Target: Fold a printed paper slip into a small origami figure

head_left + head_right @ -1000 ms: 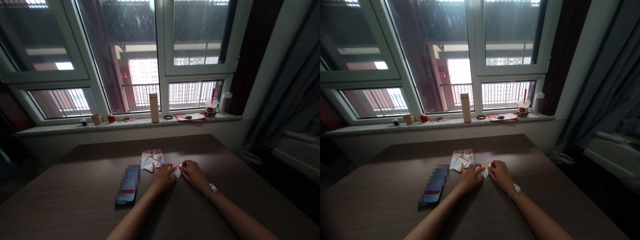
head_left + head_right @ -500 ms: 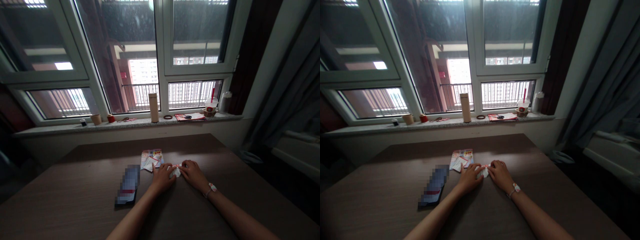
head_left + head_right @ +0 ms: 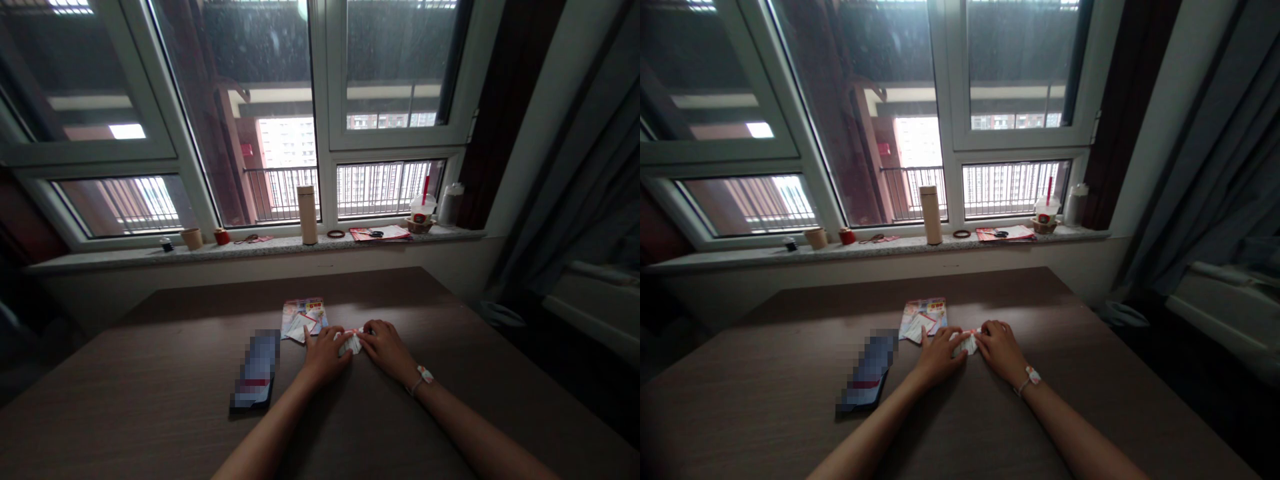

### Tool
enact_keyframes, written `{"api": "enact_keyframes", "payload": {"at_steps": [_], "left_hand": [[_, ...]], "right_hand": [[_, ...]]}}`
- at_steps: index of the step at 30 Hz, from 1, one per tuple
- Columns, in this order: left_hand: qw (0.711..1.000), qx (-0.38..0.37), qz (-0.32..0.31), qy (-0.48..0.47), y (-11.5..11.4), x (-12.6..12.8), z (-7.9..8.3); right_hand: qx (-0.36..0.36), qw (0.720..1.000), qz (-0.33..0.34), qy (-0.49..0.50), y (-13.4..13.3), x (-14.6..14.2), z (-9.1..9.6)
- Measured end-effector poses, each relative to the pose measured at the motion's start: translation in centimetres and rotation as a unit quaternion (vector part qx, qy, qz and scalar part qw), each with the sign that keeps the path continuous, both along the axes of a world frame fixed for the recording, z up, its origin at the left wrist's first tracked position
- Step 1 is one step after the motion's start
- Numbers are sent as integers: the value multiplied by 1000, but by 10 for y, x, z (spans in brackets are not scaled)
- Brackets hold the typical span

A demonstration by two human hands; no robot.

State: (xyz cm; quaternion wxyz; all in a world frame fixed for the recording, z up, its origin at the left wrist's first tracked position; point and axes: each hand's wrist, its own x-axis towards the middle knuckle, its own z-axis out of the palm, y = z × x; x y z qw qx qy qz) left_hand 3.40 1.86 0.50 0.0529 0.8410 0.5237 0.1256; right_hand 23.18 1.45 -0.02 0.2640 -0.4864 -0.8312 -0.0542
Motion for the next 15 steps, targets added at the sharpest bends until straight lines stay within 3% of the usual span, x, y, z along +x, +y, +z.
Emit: {"api": "enact_keyframes", "payload": {"at_steps": [15], "left_hand": [[1000, 14, -7, -2, 2, -2, -1]], "right_hand": [[-17, 1000, -5, -5, 0, -1, 2]]}}
